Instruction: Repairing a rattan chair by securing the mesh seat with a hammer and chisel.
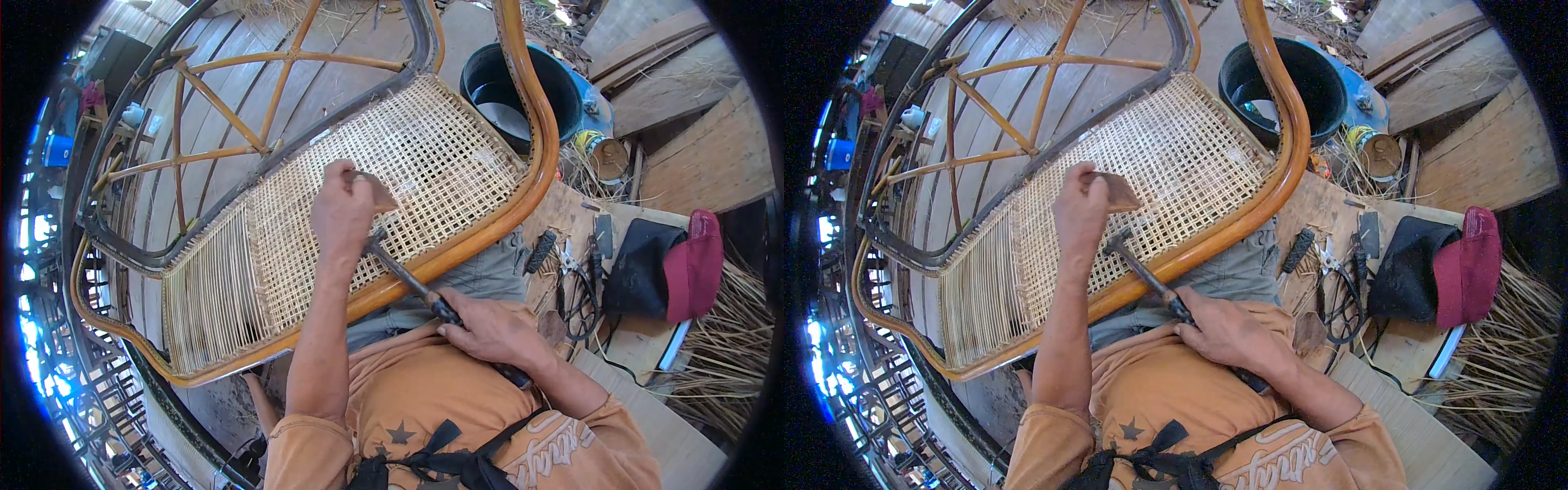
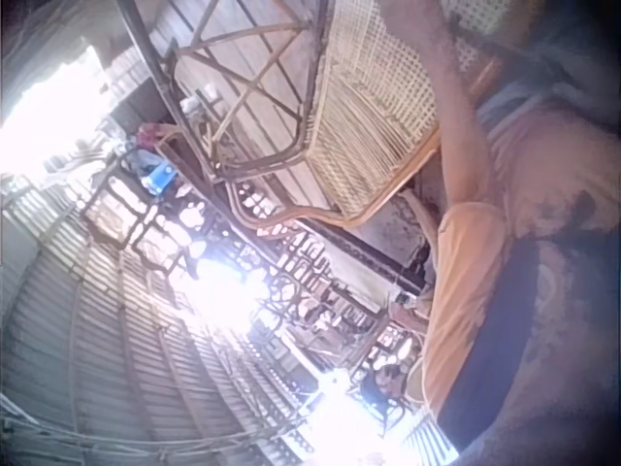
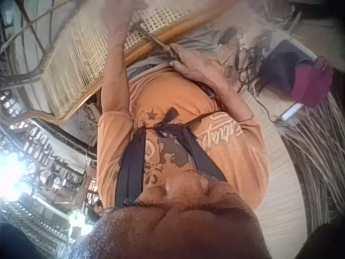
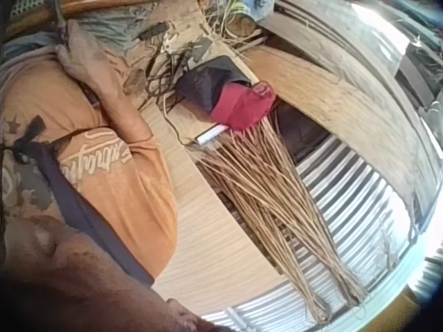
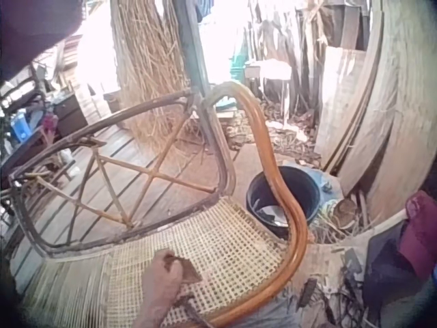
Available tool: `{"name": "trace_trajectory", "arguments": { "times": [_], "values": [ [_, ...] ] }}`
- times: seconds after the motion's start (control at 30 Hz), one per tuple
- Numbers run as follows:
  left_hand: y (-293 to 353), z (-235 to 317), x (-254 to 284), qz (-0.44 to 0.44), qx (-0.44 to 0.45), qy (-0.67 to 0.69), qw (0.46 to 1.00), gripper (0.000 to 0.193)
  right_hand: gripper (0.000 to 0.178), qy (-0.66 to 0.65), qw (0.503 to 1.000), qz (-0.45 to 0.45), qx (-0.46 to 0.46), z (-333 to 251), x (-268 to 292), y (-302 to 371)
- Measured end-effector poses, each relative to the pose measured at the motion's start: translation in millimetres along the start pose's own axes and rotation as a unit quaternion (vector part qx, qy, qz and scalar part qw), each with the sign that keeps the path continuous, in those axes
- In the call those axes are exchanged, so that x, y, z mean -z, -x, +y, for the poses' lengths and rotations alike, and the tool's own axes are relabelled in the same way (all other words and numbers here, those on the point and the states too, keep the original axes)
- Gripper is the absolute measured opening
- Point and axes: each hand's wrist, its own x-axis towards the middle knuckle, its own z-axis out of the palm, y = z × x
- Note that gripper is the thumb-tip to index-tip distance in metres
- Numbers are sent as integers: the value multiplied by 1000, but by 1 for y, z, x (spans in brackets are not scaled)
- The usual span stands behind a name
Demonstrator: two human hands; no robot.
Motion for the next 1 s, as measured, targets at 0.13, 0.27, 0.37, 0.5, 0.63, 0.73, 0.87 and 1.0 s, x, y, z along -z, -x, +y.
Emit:
{"name": "trace_trajectory", "arguments": {
  "times": [0.13,0.27,0.37,0.5,0.63,0.73,0.87,1.0],
  "values": [
    [-4,-10,10,41,9,73,996,32,35,23,1000,-3,-14,2,-1,6],
    [-1,-17,7,11,21,33,999,33,36,56,997,-31,-51,-10,5,6],
    [1,-15,4,-16,34,28,999,34,37,67,998,-3,-17,-2,-1,6],
    [5,-14,3,-17,19,20,999,34,37,67,997,-13,-24,-1,-2,5],
    [11,-9,-4,-19,10,33,999,32,36,52,999,-1,-5,2,-4,4],
    [13,-3,-6,-22,-10,-4,1000,32,36,41,999,-6,-8,5,-5,3],
    [16,-1,-9,-27,-12,-27,999,32,36,36,999,-13,-16,3,-3,2],
    [19,8,-11,-9,-29,-37,999,32,35,22,1000,-22,-1,1,-3,-2]
  ]
}}
